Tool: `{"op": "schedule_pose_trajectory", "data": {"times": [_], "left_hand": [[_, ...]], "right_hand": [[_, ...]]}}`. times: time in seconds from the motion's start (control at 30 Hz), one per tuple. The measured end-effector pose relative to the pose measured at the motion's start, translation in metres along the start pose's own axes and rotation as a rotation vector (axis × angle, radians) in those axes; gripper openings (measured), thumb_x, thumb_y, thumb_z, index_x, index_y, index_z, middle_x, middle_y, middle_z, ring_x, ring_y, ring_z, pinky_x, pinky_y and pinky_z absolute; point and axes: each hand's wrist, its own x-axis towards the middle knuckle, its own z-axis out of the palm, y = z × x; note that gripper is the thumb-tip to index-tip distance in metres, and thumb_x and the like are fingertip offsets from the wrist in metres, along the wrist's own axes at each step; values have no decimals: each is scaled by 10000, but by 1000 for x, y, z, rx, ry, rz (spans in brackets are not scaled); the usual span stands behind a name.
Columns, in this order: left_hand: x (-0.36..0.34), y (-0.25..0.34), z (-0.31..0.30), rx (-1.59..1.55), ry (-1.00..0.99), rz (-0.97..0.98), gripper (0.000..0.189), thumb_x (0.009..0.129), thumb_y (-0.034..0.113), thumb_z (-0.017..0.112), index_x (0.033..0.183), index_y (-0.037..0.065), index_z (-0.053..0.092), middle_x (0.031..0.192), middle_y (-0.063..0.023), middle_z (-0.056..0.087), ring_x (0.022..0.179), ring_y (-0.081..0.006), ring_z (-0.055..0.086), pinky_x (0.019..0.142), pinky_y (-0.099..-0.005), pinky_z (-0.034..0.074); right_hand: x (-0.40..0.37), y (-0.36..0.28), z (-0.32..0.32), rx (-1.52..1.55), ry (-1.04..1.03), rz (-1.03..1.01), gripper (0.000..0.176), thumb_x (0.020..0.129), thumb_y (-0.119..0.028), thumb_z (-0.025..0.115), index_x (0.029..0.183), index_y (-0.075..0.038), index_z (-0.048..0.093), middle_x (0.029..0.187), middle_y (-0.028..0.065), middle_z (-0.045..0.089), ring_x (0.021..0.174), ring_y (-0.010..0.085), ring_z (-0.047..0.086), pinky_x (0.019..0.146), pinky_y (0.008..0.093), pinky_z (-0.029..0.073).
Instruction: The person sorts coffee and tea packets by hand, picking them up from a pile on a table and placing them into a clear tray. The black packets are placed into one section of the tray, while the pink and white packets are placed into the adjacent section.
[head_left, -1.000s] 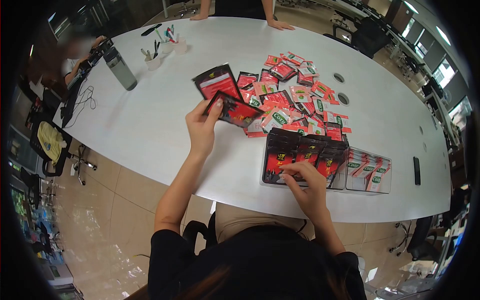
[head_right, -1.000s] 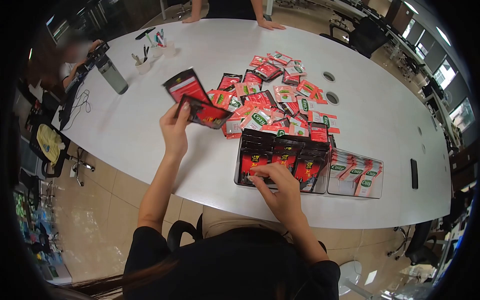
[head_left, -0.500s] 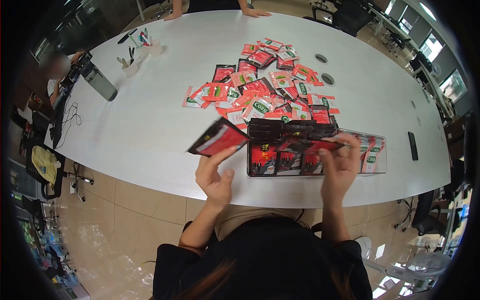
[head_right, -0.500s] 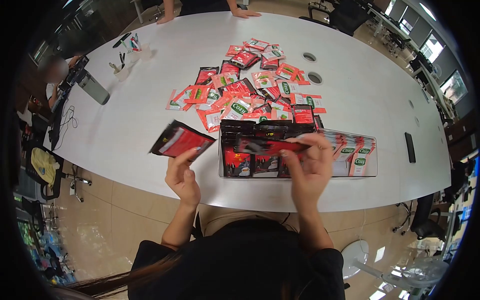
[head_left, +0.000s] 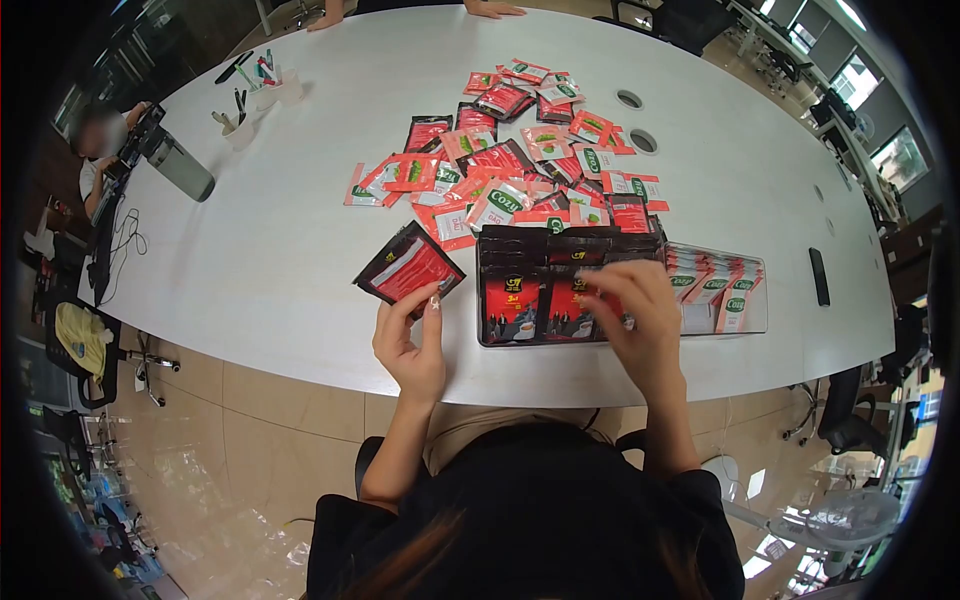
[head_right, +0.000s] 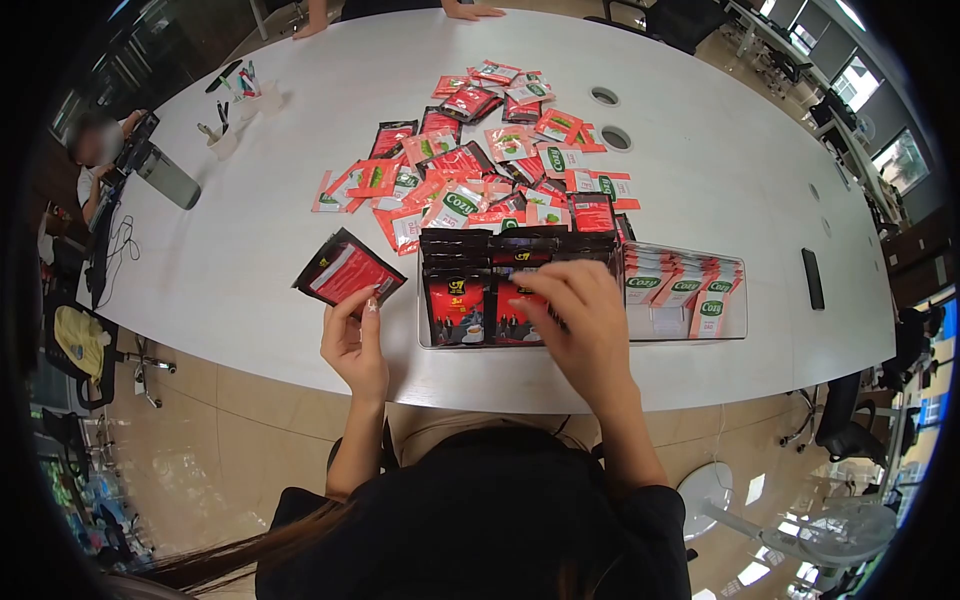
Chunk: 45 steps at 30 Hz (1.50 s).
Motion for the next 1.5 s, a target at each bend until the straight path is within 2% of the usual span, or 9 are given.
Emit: {"op": "schedule_pose_trajectory", "data": {"times": [0.17, 0.2, 0.5, 0.7, 1.07, 1.2, 1.27, 1.4, 1.5], "left_hand": [[-1, 0, 0, 12, -38, -1, 176, 864, -37, 621, 1026, -8, 685, 929, -87, 613, 828, -135, 603, 744, -245, 486], [-1, 0, 0, 12, -42, -3, 176, 865, -37, 621, 1026, -8, 685, 930, -88, 613, 830, -135, 603, 746, -246, 485], [0, -2, -1, -1, -45, -13, 172, 865, -40, 616, 1025, -15, 677, 950, -97, 620, 860, -147, 609, 762, -251, 484], [2, 2, 0, -12, -91, -11, 169, 880, -35, 602, 1038, -29, 662, 972, -74, 596, 871, -122, 576, 758, -231, 446], [1, -1, 0, -47, -76, -31, 184, 850, -55, 632, 1030, -26, 661, 1032, -117, 640, 919, -168, 622, 802, -260, 492], [-4, -7, 0, -181, -34, -90, 317, 883, -40, 612, 1186, -16, 522, 1048, -118, 619, 915, -139, 601, 797, -257, 485], [-7, 4, -1, -301, -26, -151, 405, 913, -29, 572, 1279, 3, 403, 1026, -117, 608, 930, -103, 574, 766, -239, 473], [-22, 19, -6, -710, -188, -261, 382, 912, -14, 573, 1192, 45, 320, 1087, -147, 594, 956, -115, 568, 841, -246, 452], [-34, 51, -2, -873, -442, -517, 376, 906, -20, 575, 1170, 49, 316, 1084, -148, 592, 943, -114, 574, 832, -244, 457]], "right_hand": [[-20, -9, 5, 180, -459, 131, 274, 809, -249, 715, 1022, -78, 690, 901, 68, 645, 870, 260, 584, 765, 372, 455], [-21, -11, 7, 157, -511, 146, 348, 838, -355, 679, 1065, -91, 690, 906, 77, 647, 871, 261, 588, 771, 371, 455], [-9, -12, 6, 69, -578, 39, 485, 808, -464, 682, 1163, -133, 670, 1003, 78, 636, 897, 258, 599, 795, 356, 470], [-3, -8, 10, 177, -757, 191, 515, 792, -457, 706, 1157, -96, 668, 1013, 85, 621, 898, 279, 613, 787, 358, 483], [-3, -10, 14, 170, -659, 92, 528, 793, -434, 712, 1173, -73, 652, 1040, 85, 609, 954, 266, 596, 843, 358, 458], [-6, -5, 17, 203, -604, 71, 482, 838, -443, 667, 1108, -44, 665, 985, 70, 628, 887, 275, 609, 826, 350, 476], [-5, -4, 14, 298, -574, 121, 395, 839, -332, 695, 1101, -38, 662, 1012, 74, 638, 901, 259, 619, 823, 350, 478], [4, -23, -1, 586, -350, 356, 339, 766, -95, 754, 1088, -38, 663, 1070, 79, 660, 994, 240, 626, 865, 349, 478], [10, -36, 4, 635, -4, 122, 411, 674, 7, 765, 1071, -43, 674, 1051, 74, 680, 1071, 257, 610, 918, 362, 471]]}}
